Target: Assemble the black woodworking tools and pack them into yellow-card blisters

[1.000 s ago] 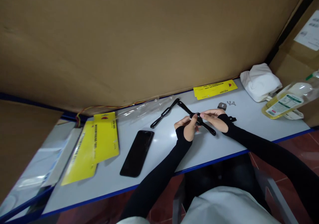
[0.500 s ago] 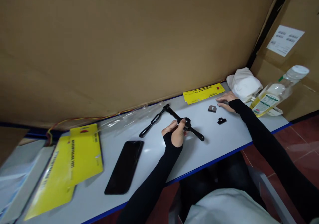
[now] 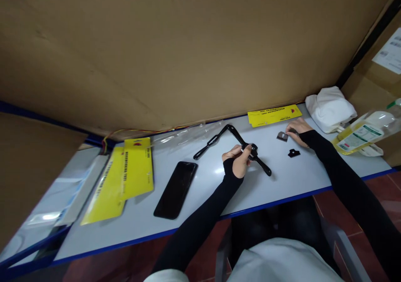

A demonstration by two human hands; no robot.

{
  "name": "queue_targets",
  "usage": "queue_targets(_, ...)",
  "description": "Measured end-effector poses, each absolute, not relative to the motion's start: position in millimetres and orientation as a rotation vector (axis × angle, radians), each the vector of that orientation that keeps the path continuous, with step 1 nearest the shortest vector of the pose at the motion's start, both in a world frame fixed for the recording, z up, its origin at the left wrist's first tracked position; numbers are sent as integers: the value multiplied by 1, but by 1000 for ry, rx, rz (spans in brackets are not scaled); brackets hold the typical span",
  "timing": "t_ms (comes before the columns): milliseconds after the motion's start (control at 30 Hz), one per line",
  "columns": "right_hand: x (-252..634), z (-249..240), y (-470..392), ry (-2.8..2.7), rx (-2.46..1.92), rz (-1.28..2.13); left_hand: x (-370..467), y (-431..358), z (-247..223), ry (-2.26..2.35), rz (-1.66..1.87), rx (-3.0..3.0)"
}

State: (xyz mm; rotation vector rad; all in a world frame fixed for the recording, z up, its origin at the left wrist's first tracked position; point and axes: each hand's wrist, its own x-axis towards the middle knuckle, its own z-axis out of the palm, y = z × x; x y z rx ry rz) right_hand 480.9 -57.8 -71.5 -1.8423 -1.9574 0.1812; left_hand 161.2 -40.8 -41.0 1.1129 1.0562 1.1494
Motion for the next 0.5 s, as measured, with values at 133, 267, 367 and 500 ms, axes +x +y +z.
queue_targets(133,487,-76,-57,-1836,-1888,321,162,-40,-43,1050,1169,1107)
queue_targets(267,492,-77,-59,-1679,-2010,420,163,-41,-42,1045,1176,1094)
queue_targets(367,491,-75,-59,-1576,-2091,447,162,-41,-42,1045,1170,1086)
queue_targets(500,486,-72,-58,-1416,-2166,408,162,-41,-42,1034,1149,1080)
